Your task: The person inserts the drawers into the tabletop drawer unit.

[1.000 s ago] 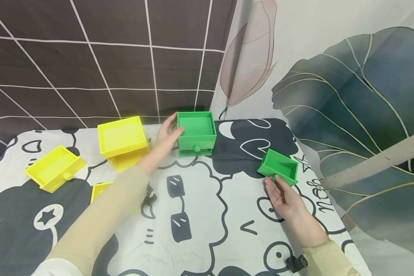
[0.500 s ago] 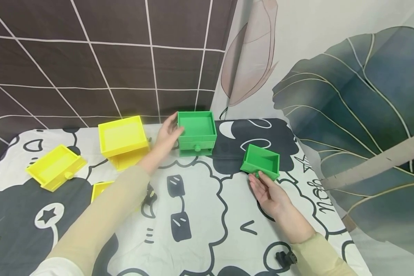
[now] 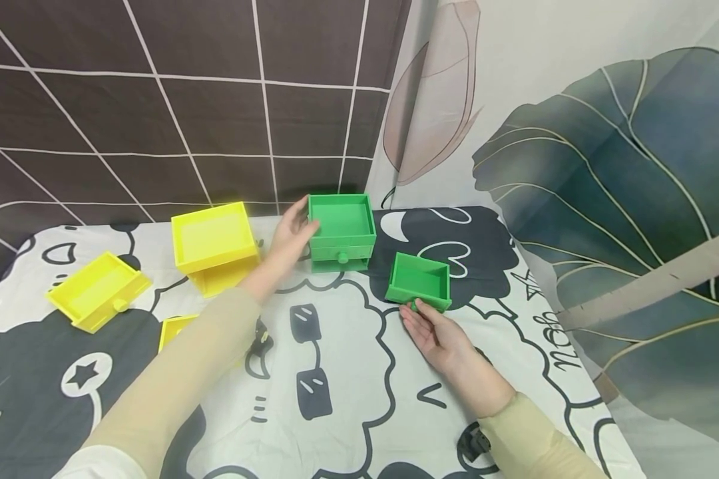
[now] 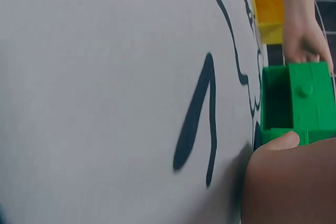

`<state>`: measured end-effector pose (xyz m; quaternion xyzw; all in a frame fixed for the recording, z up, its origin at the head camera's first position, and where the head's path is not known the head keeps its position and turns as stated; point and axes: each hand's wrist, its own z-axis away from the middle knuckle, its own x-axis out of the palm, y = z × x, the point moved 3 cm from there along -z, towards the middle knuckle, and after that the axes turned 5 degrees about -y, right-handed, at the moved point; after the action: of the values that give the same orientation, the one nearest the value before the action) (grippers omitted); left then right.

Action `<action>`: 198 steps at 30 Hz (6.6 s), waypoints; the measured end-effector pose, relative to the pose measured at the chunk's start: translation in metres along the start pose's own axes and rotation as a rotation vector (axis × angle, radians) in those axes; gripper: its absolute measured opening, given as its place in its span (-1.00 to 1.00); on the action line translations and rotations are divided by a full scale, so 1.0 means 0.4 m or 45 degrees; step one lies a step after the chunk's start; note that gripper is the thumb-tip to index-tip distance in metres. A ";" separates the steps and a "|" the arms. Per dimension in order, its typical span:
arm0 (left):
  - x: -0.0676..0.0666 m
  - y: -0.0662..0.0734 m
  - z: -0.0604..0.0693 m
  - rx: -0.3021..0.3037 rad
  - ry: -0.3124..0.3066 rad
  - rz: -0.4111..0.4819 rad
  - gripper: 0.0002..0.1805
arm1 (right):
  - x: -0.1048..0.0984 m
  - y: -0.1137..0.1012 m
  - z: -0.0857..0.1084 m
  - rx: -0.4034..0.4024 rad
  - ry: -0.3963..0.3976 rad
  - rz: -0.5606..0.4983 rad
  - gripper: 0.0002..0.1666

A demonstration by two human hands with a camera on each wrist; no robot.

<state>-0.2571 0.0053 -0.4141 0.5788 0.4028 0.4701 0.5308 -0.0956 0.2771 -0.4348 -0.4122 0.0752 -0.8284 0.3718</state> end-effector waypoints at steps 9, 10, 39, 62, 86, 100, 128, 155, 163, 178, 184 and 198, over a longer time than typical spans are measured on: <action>0.001 0.002 0.000 0.020 0.003 0.026 -0.25 | 0.037 0.045 -0.023 -0.006 -0.014 0.175 -0.63; 0.001 0.002 0.000 0.021 0.005 0.026 -0.25 | 0.041 0.049 -0.025 -0.006 -0.018 0.188 -0.63; 0.005 0.001 0.007 0.061 -0.006 0.049 -0.26 | 0.143 0.157 -0.075 0.044 -0.136 0.397 -0.71; 0.004 0.001 0.007 0.041 -0.009 0.048 -0.25 | 0.175 0.166 -0.108 0.056 -0.084 0.442 -0.74; 0.005 0.004 0.006 0.046 0.004 0.051 -0.27 | 0.186 0.160 -0.097 0.001 -0.116 0.425 -0.68; 0.008 0.001 0.007 0.052 0.000 0.034 -0.26 | 0.195 0.146 -0.127 -0.019 -0.067 0.405 -0.68; 0.006 0.005 0.008 0.041 0.007 0.063 -0.27 | 0.266 0.103 -0.231 -0.078 0.099 0.252 -0.88; -0.002 0.023 0.020 -0.120 -0.064 0.013 -0.17 | 0.241 0.116 -0.204 -0.085 0.043 0.258 -0.80; -0.005 0.039 0.050 -0.116 -0.081 0.046 -0.20 | 0.234 0.126 -0.182 -0.056 0.004 0.292 -0.79; -0.050 0.078 0.155 -0.075 -0.240 0.004 -0.29 | 0.279 0.137 -0.145 -0.083 -0.111 0.369 -0.77; -0.078 0.099 0.204 -0.055 -0.283 -0.027 -0.33 | 0.308 0.145 -0.141 -0.089 -0.123 0.428 -0.75; -0.166 0.120 0.339 -0.122 -0.248 -0.076 -0.39 | 0.414 0.151 -0.121 -0.112 -0.249 0.575 -0.49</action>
<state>-0.1423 -0.0964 -0.3734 0.5835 0.3436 0.4143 0.6082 -0.1616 0.1131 -0.3885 -0.4790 0.1651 -0.6764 0.5346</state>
